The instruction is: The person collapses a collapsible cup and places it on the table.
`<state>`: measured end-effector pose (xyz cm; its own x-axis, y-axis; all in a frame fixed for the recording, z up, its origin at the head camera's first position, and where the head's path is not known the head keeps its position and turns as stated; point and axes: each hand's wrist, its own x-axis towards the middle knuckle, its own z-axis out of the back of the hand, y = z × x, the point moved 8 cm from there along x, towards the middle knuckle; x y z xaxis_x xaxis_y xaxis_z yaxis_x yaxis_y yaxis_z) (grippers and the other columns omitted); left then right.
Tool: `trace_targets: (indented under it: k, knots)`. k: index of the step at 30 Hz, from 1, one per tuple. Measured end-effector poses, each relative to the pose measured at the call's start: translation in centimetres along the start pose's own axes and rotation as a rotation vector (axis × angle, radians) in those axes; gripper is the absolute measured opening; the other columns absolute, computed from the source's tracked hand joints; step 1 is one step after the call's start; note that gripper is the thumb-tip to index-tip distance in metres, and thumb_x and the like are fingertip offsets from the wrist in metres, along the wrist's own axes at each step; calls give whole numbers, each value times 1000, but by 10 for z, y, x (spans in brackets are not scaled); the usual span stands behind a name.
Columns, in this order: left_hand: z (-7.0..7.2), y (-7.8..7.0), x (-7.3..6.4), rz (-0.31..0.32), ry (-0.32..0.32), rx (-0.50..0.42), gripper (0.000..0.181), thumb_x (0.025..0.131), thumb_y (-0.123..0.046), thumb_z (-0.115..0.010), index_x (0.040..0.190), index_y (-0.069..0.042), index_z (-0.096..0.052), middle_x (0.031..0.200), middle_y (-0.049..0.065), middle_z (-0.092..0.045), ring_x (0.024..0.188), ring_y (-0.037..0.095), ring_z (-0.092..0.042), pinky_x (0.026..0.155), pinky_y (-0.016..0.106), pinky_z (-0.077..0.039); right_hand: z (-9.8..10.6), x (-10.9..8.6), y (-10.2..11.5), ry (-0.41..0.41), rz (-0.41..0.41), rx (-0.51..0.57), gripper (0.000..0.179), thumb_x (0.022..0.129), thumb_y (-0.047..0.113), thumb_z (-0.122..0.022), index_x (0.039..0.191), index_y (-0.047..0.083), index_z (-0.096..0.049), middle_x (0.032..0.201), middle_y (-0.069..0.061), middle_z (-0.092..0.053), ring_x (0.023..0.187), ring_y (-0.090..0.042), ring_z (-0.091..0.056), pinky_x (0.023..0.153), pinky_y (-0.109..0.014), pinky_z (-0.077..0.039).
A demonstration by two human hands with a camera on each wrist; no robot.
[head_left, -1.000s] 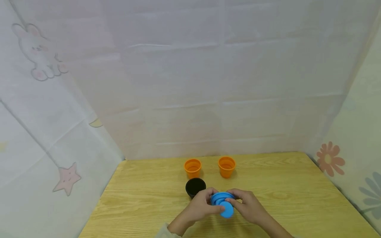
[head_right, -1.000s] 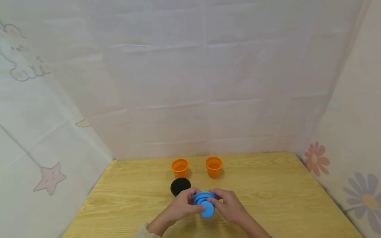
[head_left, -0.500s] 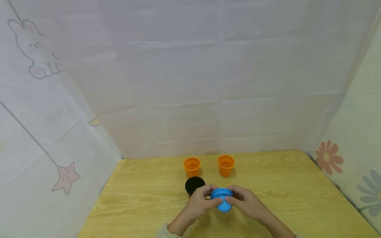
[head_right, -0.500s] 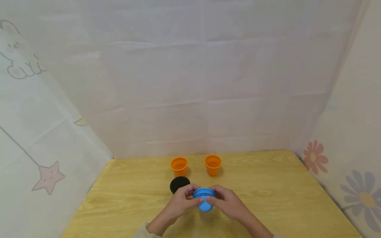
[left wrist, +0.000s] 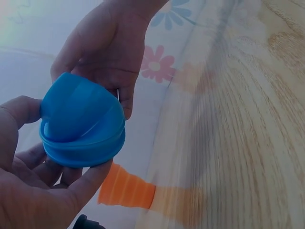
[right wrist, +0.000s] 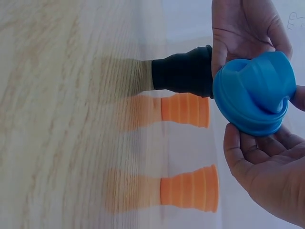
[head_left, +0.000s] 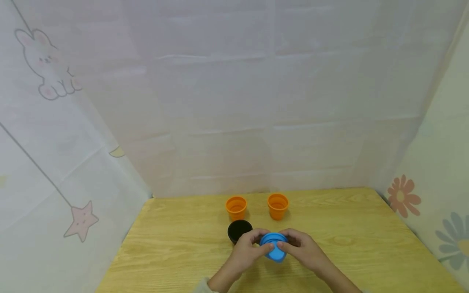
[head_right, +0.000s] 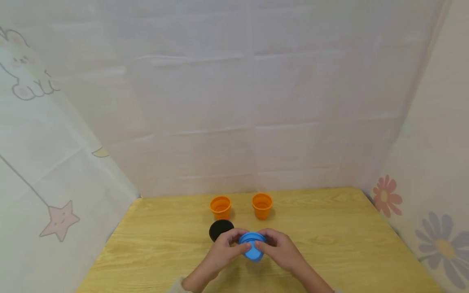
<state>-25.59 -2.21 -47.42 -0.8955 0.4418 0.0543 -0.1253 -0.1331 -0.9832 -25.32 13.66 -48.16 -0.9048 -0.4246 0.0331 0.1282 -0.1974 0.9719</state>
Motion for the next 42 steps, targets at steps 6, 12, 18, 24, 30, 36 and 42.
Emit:
trace_targets:
  k: [6, 12, 18, 24, 30, 36, 42]
  knots:
    - [2, -3, 0, 8, -46, 80, 31, 93, -30, -76, 118, -13, -70, 99, -4, -71, 88, 14, -61, 72, 24, -53, 7, 0, -4, -53, -27, -22, 39, 100, 32, -66, 124, 1, -63, 114, -11, -70, 102, -22, -68, 84, -28, -58]
    - [1, -1, 0, -5, -29, 98, 29, 92, -27, -77, 116, -13, -69, 99, -4, -71, 88, 13, -62, 73, 25, -53, 9, -1, -4, -57, -3, -50, 34, 100, 29, -66, 122, 3, -64, 111, -10, -71, 100, -22, -67, 84, -29, -57]
    - [1, 4, 3, 32, -22, 10, 32, 91, -26, -77, 117, -10, -68, 101, 0, -70, 90, 17, -60, 75, 26, -53, 8, -1, -5, -75, -45, -76, 38, 99, 35, -66, 124, 6, -64, 112, -7, -70, 103, -23, -63, 86, -32, -54]
    - [5, 4, 4, 36, -47, -44, 35, 91, -26, -78, 119, -7, -67, 102, 3, -68, 91, 19, -60, 77, 26, -53, 7, -3, -4, -69, -56, -53, 44, 102, 34, -62, 135, 6, -58, 123, -9, -65, 114, -27, -58, 94, -42, -53]
    - [8, 4, 4, 1, -72, -83, 38, 92, -26, -77, 121, -5, -63, 105, 5, -66, 95, 19, -60, 80, 24, -53, 4, -7, -3, -79, -80, 8, 57, 100, 32, -65, 148, 7, -46, 139, -14, -54, 119, -29, -57, 96, -46, -54]
    - [6, 2, 3, -9, -72, -89, 41, 92, -27, -77, 122, -5, -61, 108, 6, -65, 97, 19, -60, 82, 24, -52, 5, -9, 4, -99, -36, 14, 53, 100, 28, -66, 145, 5, -48, 132, -17, -57, 114, -30, -57, 93, -42, -55]
    - [0, 3, 1, 22, -13, -19, 44, 91, -31, -78, 127, -13, -63, 113, 3, -65, 96, 19, -60, 77, 24, -55, 3, -9, 3, -74, 3, -43, 48, 100, 26, -66, 142, 5, -54, 131, -15, -60, 114, -27, -58, 90, -27, -54]
